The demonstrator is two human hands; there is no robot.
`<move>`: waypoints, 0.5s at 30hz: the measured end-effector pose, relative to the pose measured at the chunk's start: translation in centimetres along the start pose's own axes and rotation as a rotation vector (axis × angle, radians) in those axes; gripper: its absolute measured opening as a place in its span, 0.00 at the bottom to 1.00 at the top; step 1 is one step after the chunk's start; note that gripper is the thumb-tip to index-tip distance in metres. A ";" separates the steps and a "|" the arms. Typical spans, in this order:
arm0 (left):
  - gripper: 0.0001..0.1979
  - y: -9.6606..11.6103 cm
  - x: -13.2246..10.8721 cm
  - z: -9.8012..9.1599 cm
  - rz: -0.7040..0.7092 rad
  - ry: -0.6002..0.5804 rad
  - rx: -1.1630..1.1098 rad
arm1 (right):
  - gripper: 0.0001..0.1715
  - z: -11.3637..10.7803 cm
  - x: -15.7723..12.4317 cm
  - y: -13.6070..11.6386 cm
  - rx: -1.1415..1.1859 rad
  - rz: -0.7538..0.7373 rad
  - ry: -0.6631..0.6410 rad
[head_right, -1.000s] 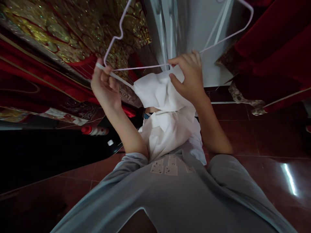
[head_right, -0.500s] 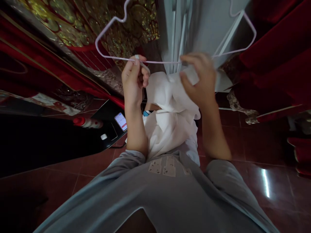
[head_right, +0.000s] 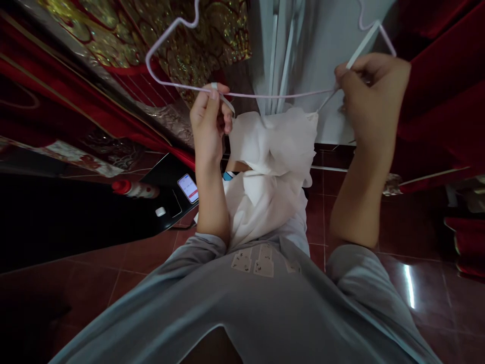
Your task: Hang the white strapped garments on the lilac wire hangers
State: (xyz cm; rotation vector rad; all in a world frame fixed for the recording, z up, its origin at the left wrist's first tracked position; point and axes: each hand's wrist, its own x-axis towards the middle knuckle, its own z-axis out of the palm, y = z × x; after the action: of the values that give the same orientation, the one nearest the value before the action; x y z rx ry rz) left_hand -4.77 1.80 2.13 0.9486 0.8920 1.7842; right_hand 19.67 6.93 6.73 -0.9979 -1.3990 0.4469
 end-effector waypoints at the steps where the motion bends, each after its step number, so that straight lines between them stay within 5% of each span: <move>1: 0.11 -0.1 0.1 0.0 0.001 -0.007 -0.004 | 0.11 0.2 0.2 -0.4 0.047 0.023 0.013; 6: 0.09 -1.0 0.6 -0.2 0.029 -0.086 0.037 | 0.19 -0.1 3.3 -0.1 0.237 0.124 0.076; 11: 0.13 -1.0 0.8 -0.4 0.066 -0.047 0.107 | 0.14 -1.5 7.0 4.4 0.289 0.006 0.319; 15: 0.12 -0.5 0.7 -0.5 0.045 -0.027 0.115 | 0.09 -4.3 6.5 8.1 0.444 0.170 0.367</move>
State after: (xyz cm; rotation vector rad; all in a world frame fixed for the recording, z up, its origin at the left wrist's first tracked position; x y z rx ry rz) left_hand -5.20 2.55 1.66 1.0713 0.9712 1.7690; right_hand 27.20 15.09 4.84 -0.7851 -0.8400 0.6331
